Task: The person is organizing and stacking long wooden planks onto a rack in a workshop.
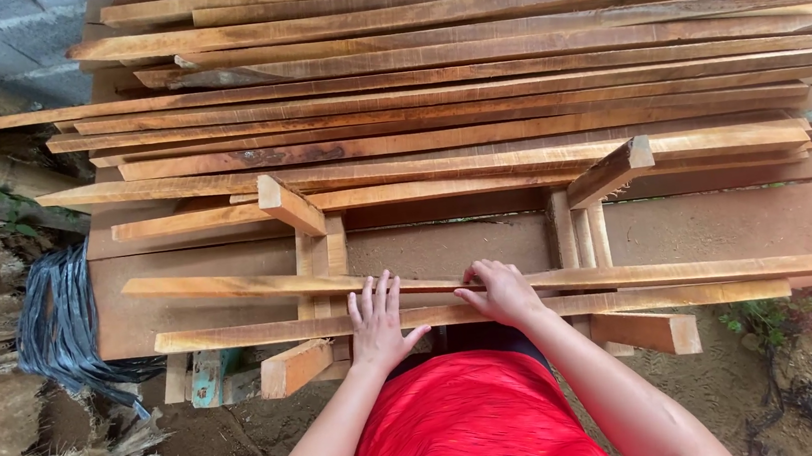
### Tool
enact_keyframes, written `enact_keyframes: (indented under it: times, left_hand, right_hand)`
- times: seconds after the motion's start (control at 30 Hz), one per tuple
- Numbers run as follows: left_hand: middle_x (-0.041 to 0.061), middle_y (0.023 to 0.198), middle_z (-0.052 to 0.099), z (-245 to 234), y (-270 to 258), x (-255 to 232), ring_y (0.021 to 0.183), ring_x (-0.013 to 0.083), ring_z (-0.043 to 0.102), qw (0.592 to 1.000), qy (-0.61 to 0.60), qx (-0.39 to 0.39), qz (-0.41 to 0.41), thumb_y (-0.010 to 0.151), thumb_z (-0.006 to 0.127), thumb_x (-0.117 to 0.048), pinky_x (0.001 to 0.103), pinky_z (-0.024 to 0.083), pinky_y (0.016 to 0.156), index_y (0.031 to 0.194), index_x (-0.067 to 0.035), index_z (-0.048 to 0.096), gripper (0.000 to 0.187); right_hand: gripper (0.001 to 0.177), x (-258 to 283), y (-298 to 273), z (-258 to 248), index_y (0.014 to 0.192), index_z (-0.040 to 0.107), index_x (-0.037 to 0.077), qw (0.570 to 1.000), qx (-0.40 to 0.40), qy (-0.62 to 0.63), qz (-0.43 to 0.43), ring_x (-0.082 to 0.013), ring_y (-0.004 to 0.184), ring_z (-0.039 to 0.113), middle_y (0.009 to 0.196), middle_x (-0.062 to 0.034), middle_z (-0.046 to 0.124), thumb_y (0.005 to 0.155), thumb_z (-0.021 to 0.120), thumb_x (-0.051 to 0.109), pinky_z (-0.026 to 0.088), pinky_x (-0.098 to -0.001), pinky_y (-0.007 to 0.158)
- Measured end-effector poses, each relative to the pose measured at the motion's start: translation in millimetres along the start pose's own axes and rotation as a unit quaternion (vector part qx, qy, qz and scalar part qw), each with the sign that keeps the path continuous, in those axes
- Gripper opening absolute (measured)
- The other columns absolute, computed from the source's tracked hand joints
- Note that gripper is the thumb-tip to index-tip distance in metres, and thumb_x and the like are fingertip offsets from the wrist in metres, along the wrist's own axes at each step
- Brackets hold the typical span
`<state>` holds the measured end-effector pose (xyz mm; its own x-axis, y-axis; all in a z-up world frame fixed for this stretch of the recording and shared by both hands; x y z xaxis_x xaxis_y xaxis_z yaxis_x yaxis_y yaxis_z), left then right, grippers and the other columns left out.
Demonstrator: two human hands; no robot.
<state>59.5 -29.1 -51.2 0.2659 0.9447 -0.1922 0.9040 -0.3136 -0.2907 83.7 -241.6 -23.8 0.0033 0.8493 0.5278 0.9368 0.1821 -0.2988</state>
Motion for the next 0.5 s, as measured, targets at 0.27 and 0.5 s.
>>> enact_keyframes:
  times: [0.27,0.5]
  left_hand:
    - [0.01,0.167,0.02,17,-3,3,0.154,0.0325,0.012,1.0,0.004,0.003,-0.007,0.081,0.063,-0.076,0.06,0.003,0.122,0.16,-0.011,0.021,0.11]
    - [0.005,0.157,0.041,-4,-1,2,0.151,0.0254,0.028,0.993,-0.035,0.102,-0.043,0.081,0.065,-0.076,0.059,0.006,0.126,0.156,-0.013,0.035,0.102]
  right_hand:
    - [0.05,-18,-2,19,0.117,0.071,0.011,0.999,-0.044,-0.02,0.02,-0.0308,0.111,0.063,0.112,-0.0106,0.072,0.092,0.064,0.054,0.046,-0.0442,0.099]
    - [0.059,-24,-7,29,0.12,0.071,0.01,0.999,0.028,-0.041,0.005,-0.0312,0.115,0.061,0.116,-0.0125,0.071,0.092,0.06,0.06,0.044,-0.0442,0.099]
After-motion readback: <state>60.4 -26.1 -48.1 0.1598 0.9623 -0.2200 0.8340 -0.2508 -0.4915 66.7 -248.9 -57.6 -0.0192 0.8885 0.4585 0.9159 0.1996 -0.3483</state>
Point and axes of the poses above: each hand's wrist, its own y-axis towards the middle knuckle, its own z-axis out of the palm, x = y × z, the point moved 9 cm from there along y, towards the middle knuckle
